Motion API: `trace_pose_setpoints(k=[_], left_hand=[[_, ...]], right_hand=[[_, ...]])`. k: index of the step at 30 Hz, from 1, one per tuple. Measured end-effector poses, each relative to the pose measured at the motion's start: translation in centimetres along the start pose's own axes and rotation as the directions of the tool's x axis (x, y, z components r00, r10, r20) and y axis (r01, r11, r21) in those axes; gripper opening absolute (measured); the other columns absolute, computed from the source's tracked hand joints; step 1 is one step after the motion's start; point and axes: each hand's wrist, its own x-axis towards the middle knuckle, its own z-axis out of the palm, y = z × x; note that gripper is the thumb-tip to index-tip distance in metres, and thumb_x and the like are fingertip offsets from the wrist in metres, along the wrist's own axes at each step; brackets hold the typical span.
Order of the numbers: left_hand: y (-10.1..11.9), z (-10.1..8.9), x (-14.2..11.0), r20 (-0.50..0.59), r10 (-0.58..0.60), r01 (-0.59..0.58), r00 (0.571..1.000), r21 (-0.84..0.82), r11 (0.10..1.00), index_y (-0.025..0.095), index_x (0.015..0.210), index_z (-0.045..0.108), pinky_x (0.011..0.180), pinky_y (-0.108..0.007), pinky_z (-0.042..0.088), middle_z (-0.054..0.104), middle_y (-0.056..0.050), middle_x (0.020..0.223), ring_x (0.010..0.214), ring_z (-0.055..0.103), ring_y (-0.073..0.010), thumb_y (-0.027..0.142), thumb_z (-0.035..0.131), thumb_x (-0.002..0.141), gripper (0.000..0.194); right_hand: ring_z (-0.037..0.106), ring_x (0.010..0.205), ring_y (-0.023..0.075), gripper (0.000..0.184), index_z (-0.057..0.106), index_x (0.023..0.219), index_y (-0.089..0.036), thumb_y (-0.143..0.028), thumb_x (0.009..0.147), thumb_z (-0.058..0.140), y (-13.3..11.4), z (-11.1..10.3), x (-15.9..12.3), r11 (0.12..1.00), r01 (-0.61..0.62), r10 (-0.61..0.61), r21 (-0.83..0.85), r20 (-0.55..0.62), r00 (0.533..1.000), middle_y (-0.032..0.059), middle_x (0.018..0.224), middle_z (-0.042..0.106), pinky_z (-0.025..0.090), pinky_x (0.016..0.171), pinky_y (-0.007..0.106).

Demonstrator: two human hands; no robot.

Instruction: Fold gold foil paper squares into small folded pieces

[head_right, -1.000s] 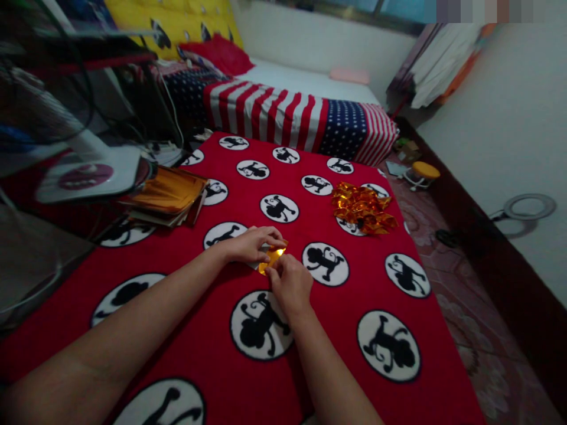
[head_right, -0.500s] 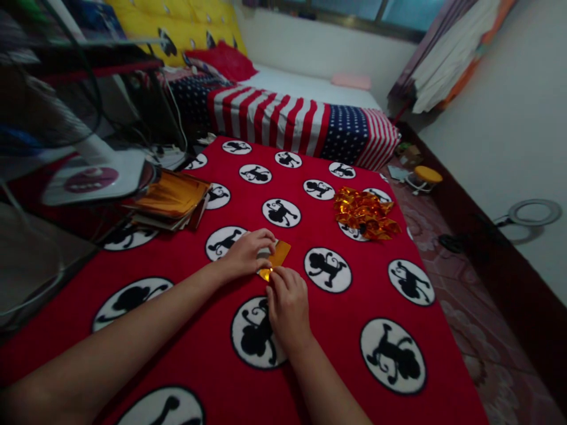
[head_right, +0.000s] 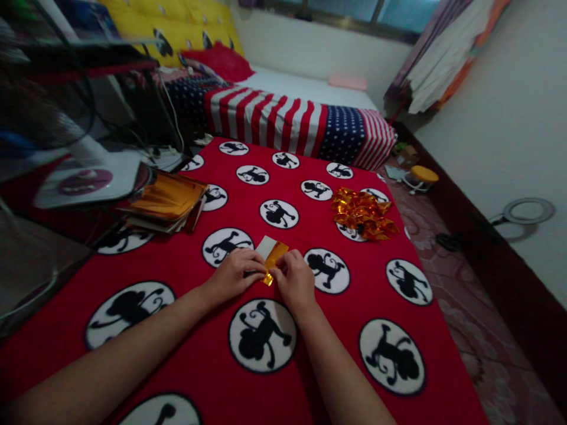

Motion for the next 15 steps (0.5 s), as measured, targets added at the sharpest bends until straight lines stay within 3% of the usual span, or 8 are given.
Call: trace_pose_setpoints(k=[9, 15], left_hand=[[-0.2, 0.2, -0.1, -0.026, -0.017, 0.015, 1.000, -0.048, 0.999, 0.022, 0.081, 0.074, 0.082, -0.034, 0.040, 0.070, -0.003, 0.091, 0.089, 0.061, -0.0173, 0.022, 0.069, 0.080, 0.005], [-0.3, 0.3, -0.1, -0.052, -0.002, -0.002, 0.999, -0.063, 0.998, 0.022, 0.080, 0.074, 0.084, -0.034, 0.039, 0.069, -0.002, 0.090, 0.089, 0.061, -0.0169, 0.020, 0.069, 0.080, 0.006]], right_hand=[[0.054, 0.062, 0.0143, 0.016, 0.060, 0.066, -0.020, -0.032, 0.073, 0.067, 3.1, -0.5, 5.4, 0.982, -0.157, 0.146, -0.108, -0.102, 0.984, -0.0002, 0.069, 0.062, 0.033, 0.057, 0.025], [0.055, 0.058, 0.0142, 0.025, 0.058, 0.071, -0.020, -0.044, 0.076, 0.062, 3.0, -0.6, 5.0, 0.960, -0.249, 0.266, 0.126, -0.147, 0.953, -0.0008, 0.064, 0.061, 0.036, 0.057, 0.025]])
